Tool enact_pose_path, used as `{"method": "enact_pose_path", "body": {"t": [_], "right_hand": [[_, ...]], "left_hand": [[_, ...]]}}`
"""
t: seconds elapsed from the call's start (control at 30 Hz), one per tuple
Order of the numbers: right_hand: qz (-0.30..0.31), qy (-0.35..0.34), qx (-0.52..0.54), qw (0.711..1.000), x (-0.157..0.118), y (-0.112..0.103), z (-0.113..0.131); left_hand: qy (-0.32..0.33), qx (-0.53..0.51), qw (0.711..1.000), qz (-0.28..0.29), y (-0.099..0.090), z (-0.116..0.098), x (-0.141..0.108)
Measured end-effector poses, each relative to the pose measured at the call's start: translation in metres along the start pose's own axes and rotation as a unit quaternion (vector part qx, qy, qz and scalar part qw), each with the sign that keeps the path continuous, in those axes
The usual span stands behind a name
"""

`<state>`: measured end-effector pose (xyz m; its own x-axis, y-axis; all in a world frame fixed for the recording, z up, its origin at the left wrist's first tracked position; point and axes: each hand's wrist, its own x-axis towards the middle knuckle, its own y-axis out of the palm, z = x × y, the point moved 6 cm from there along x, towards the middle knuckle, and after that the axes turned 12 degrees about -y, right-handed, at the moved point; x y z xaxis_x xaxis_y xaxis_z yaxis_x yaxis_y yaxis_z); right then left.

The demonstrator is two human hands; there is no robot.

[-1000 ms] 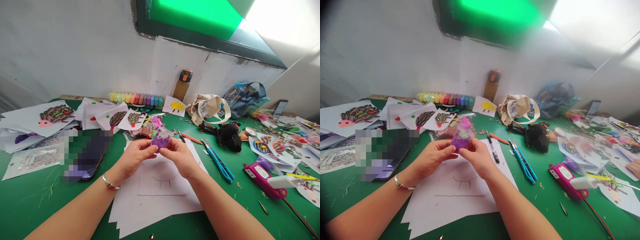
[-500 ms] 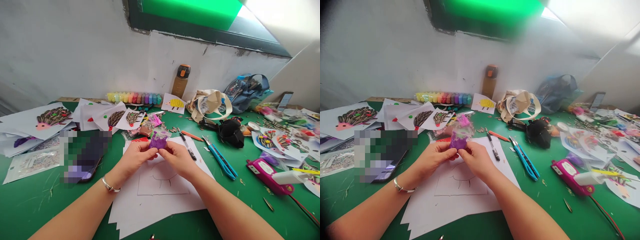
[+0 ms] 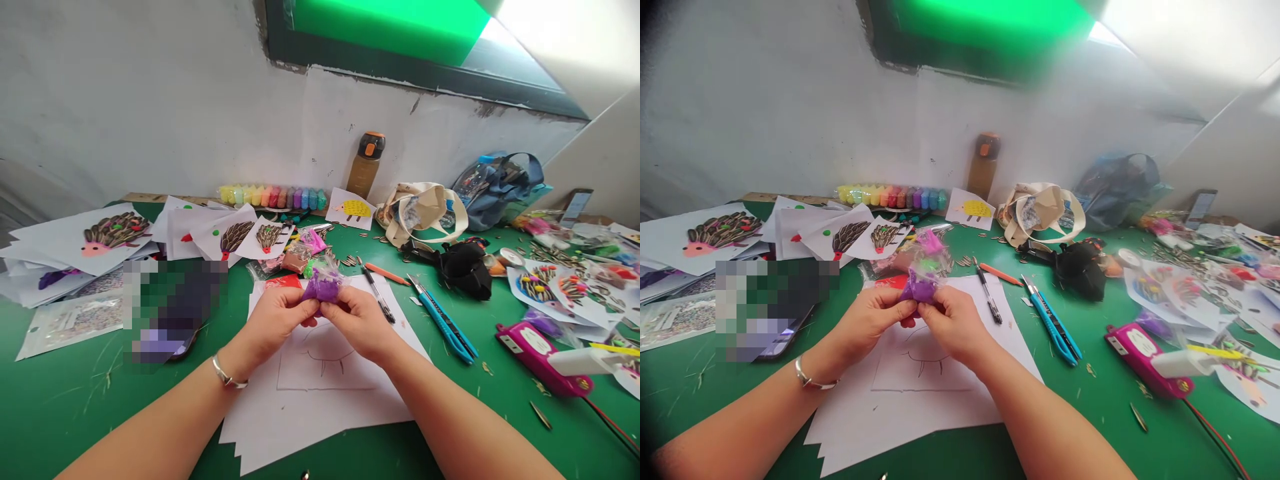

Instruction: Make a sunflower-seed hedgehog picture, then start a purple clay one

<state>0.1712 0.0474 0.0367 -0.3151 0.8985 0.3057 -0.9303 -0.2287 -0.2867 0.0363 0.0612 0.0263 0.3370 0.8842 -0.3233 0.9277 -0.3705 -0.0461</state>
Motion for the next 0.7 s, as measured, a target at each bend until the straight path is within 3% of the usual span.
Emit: {"method": "enact_pose_path", "body": {"t": [0.2, 0.37, 0.7], "right_hand": [[-0.041, 0.077, 0.032, 0.996, 0.0, -0.006, -0.004], [-0.049, 0.083, 0.051, 0.994, 0.0, -0.01, -0.009], [-0.026, 0.087, 0.078, 0.993, -0.001, -0.004, -0.008]], "left_hand": [[0.001, -0.039, 0.999, -0.022, -0.005, 0.002, 0.001], [-0.016, -0.033, 0.999, 0.022, -0.001, 0.006, 0.002], [0.034, 0.034, 0.998, -0.038, -0.007, -0.008, -0.001]]}}
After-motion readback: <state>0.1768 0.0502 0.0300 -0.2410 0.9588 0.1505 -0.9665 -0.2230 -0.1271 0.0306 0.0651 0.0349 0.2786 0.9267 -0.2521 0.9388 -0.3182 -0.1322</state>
